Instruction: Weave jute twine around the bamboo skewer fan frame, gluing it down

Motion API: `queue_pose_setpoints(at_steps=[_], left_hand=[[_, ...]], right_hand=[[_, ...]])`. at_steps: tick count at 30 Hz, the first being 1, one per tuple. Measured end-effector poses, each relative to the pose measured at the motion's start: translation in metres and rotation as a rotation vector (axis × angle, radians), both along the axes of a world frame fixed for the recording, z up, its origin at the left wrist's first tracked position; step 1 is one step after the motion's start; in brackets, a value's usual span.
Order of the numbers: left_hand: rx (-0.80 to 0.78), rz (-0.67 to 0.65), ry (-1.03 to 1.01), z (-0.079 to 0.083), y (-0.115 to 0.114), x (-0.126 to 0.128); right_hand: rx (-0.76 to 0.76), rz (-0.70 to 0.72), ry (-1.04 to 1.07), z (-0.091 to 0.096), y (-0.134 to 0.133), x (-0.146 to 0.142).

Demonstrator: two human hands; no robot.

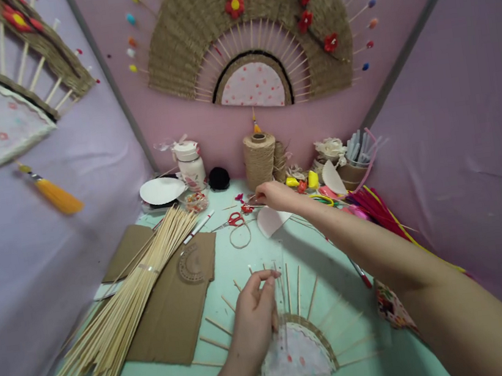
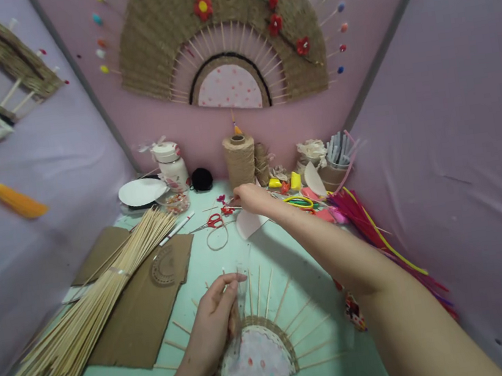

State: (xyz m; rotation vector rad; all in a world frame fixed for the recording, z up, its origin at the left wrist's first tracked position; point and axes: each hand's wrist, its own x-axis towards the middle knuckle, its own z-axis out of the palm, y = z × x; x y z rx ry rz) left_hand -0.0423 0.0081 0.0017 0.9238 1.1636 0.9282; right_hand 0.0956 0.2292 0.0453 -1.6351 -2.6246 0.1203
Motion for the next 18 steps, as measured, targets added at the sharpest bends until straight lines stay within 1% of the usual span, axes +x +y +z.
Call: queue_pose_setpoints(at_steps=[1,3,5,8,10,13,15,18], left_hand=[[-0.008,-0.018,0.002,0.000,0.000,0.000],[-0.026,-0.055,0.019,-0.001,-0.001,0.000],[-0.037,-0.105,0.047,-0.002,-0.002,0.001],[-0.038,-0.164,0.079,-0.003,-0.004,0.001],[-0.042,-0.176,0.092,-0.004,-0.005,0.001],[-0.056,-0.200,0.091,-0.007,-0.004,0.000],[-0.060,-0.207,0.085,-0.008,-0.003,-0.002],[-0.065,-0.197,0.091,-0.008,-0.002,-0.003]], right_hand=[[0.002,-0.013,-0.015,0.001,0.006,0.001],[0.008,-0.061,-0.051,0.004,0.017,0.012],[0.010,-0.132,-0.094,0.008,0.025,0.034],[0.014,-0.243,-0.156,0.018,0.029,0.075],[0.015,-0.298,-0.190,0.026,0.025,0.102],[-0.006,-0.357,-0.233,0.034,0.013,0.139],[-0.037,-0.382,-0.254,0.036,0.002,0.159],[-0.080,-0.397,-0.262,0.032,-0.015,0.183]])
